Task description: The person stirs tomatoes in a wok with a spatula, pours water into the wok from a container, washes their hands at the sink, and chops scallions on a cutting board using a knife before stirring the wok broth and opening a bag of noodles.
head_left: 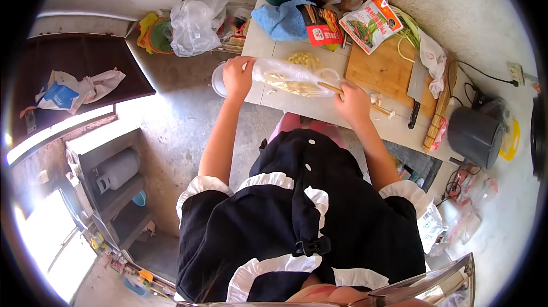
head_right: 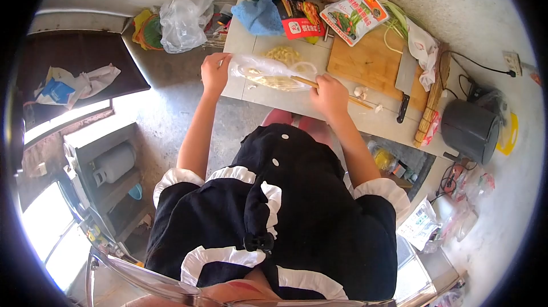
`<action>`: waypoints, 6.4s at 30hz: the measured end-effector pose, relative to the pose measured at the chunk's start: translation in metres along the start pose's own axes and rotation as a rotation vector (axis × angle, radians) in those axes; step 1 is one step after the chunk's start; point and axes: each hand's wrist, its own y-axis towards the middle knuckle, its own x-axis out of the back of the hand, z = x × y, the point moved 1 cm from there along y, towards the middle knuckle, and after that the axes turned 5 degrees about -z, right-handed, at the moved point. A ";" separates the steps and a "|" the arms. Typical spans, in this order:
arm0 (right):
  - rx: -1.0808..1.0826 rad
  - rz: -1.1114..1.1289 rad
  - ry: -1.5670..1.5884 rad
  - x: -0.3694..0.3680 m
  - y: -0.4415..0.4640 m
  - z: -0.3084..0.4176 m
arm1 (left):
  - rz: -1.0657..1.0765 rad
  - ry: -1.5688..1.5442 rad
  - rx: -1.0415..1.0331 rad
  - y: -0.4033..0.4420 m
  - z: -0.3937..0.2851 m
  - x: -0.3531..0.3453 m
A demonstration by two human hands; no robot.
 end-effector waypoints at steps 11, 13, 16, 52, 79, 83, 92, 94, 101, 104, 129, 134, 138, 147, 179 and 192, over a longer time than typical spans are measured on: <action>0.182 0.034 0.061 -0.022 0.015 0.011 | 0.443 -0.014 -0.517 -0.005 -0.053 -0.020; 0.117 -0.044 0.174 -0.009 0.010 0.006 | 0.327 -0.060 -0.368 -0.004 -0.049 -0.016; 0.058 -0.185 0.252 0.008 0.000 -0.016 | 0.223 -0.266 0.111 0.003 -0.038 0.002; 0.161 -0.054 0.456 0.088 -0.071 -0.017 | 0.466 -0.055 -0.601 -0.064 -0.137 -0.079; 0.296 -0.397 -0.226 0.034 -0.018 -0.193 | 0.014 0.146 0.373 -0.131 -0.075 -0.033; 0.311 -0.381 -0.355 0.010 0.005 -0.210 | -0.034 -0.153 0.566 -0.154 -0.106 -0.028; 0.269 -0.364 -0.382 -0.003 0.024 -0.199 | 0.085 -0.139 0.533 -0.172 -0.158 -0.052; 0.251 -0.391 -0.402 0.004 0.025 -0.194 | 0.104 -0.096 0.484 -0.171 -0.159 -0.055; 0.232 -0.317 -0.356 -0.006 0.038 -0.211 | 0.182 -0.191 0.439 -0.160 -0.166 -0.055; 0.223 -0.225 -0.321 -0.010 0.044 -0.216 | 0.211 -0.192 0.347 -0.156 -0.182 -0.049; -0.131 -0.406 0.353 0.046 0.006 -0.272 | 0.591 -0.731 0.418 -0.093 -0.253 -0.060; -0.178 -0.426 0.431 0.062 0.031 -0.288 | 0.555 -0.755 0.426 -0.087 -0.258 -0.063; -0.182 -0.399 0.433 0.062 0.059 -0.302 | 0.501 -0.745 0.436 -0.086 -0.259 -0.065; -0.177 -0.328 0.455 0.062 0.089 -0.306 | 0.430 -0.688 0.514 -0.082 -0.256 -0.064; -0.553 -0.424 -0.110 0.123 0.116 -0.436 | 0.242 0.067 -0.679 0.124 -0.335 -0.414; -0.478 -0.529 0.173 0.113 0.095 -0.417 | 0.337 0.326 -0.820 0.136 -0.302 -0.450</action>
